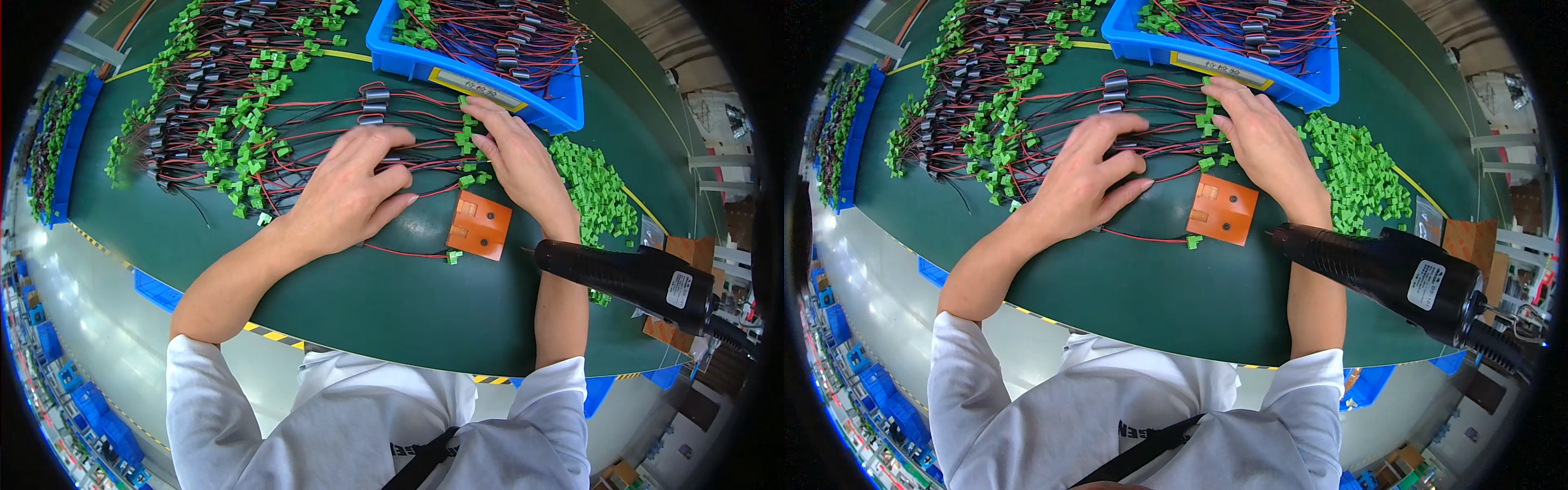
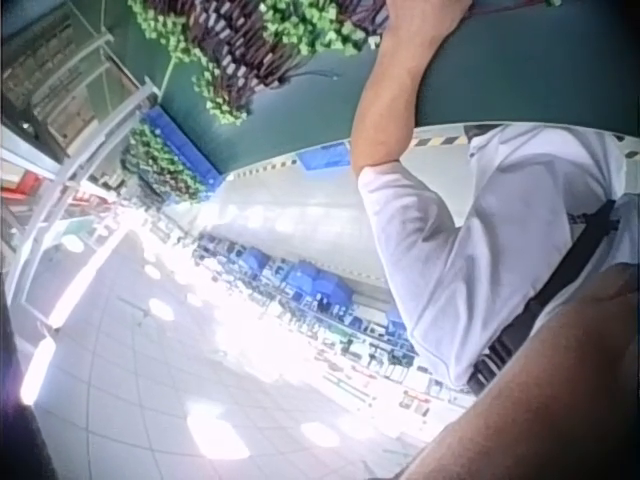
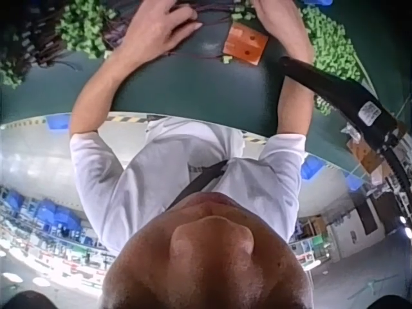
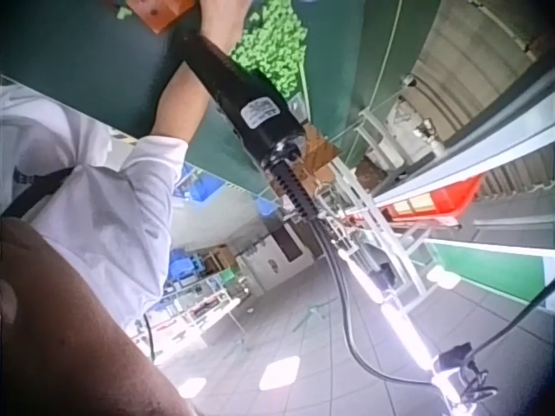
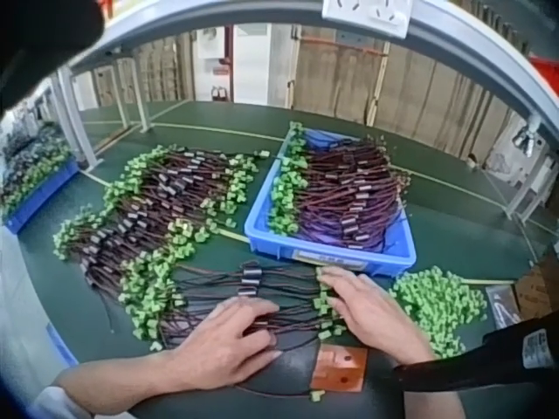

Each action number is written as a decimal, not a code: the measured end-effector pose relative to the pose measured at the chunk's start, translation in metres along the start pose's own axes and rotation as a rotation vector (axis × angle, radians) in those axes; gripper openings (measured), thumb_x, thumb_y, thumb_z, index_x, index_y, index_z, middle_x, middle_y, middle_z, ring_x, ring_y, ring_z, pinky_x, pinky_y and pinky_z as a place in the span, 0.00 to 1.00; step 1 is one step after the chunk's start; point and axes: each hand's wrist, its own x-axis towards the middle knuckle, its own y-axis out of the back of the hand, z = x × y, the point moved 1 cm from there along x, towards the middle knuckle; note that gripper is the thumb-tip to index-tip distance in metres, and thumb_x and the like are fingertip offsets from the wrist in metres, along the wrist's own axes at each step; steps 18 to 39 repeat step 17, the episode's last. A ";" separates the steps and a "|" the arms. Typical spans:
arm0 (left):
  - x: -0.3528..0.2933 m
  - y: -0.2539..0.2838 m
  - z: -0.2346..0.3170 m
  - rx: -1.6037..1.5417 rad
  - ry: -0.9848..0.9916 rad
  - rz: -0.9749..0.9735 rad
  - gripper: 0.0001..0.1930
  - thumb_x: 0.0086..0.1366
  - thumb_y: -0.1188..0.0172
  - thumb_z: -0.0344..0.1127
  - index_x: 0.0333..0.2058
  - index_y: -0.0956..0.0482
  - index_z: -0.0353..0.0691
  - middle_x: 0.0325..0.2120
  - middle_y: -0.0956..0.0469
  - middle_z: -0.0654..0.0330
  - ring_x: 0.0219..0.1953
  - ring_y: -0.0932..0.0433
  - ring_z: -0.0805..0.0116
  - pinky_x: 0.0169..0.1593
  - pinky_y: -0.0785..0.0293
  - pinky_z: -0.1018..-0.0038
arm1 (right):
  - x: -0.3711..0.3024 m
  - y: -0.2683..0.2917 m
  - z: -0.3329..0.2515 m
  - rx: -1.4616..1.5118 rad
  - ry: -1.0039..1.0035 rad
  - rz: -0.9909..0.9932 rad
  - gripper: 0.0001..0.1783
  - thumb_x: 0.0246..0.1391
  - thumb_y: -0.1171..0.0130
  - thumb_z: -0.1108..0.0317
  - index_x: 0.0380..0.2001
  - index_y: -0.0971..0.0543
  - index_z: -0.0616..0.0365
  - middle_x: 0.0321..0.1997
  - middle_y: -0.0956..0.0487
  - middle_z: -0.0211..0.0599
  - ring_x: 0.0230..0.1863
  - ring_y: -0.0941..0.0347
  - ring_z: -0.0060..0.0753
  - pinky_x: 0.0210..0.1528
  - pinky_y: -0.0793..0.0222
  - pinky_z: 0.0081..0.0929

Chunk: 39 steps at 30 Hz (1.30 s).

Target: The person assembles electronic components by securing them with screws using an electric screwdriver.

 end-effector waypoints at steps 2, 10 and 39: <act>0.003 0.004 0.000 0.040 0.002 0.046 0.15 0.59 0.25 0.36 0.39 0.21 0.38 0.57 0.25 0.49 0.62 0.26 0.43 0.65 0.30 0.50 | -0.001 0.000 0.000 -0.019 0.025 0.013 0.20 0.70 0.42 0.68 0.63 0.25 0.56 0.67 0.22 0.42 0.64 0.26 0.54 0.66 0.29 0.46; 0.011 0.018 -0.029 0.069 0.212 0.103 0.21 0.68 0.31 0.42 0.53 0.20 0.34 0.54 0.21 0.51 0.61 0.25 0.48 0.66 0.32 0.53 | 0.002 0.011 -0.002 0.160 -0.033 -0.035 0.18 0.70 0.44 0.70 0.61 0.24 0.59 0.65 0.22 0.44 0.64 0.25 0.55 0.66 0.28 0.45; 0.031 0.020 -0.043 0.027 0.221 0.094 0.15 0.72 0.34 0.35 0.52 0.19 0.35 0.49 0.20 0.49 0.55 0.20 0.53 0.61 0.27 0.61 | -0.004 0.008 0.005 0.178 0.002 -0.037 0.19 0.71 0.43 0.68 0.62 0.24 0.57 0.67 0.23 0.46 0.65 0.25 0.53 0.66 0.28 0.45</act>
